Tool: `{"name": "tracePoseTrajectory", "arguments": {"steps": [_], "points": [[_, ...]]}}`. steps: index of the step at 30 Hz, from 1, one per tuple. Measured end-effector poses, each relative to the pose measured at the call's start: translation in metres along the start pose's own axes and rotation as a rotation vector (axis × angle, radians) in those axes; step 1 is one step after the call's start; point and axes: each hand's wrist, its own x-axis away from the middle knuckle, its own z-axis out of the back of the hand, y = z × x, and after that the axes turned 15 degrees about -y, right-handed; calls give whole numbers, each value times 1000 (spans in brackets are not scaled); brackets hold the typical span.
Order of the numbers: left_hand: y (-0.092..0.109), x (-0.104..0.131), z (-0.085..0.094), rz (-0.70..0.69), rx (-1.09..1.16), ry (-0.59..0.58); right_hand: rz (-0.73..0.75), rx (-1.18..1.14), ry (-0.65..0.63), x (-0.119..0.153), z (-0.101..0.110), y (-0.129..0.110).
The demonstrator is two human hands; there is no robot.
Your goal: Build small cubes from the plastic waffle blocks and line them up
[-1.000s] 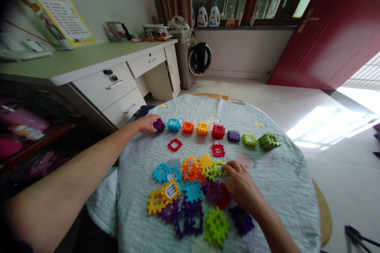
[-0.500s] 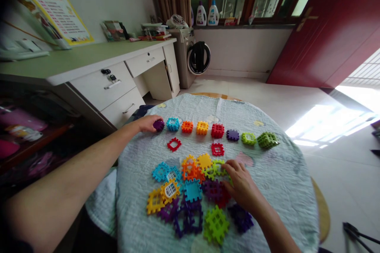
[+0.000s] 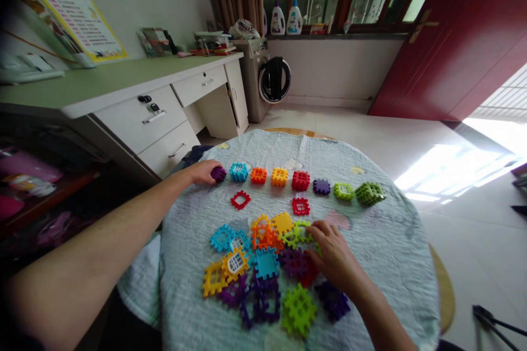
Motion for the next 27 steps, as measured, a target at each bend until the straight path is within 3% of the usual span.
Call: {"name": "tracePoseTrajectory", "arguments": {"steps": [17, 27], "points": [[5, -3, 3, 11, -24, -13, 1, 6, 11, 0, 0, -1], [-2, -10, 2, -15, -1, -33, 5, -1, 25, 1, 0, -1]]}}
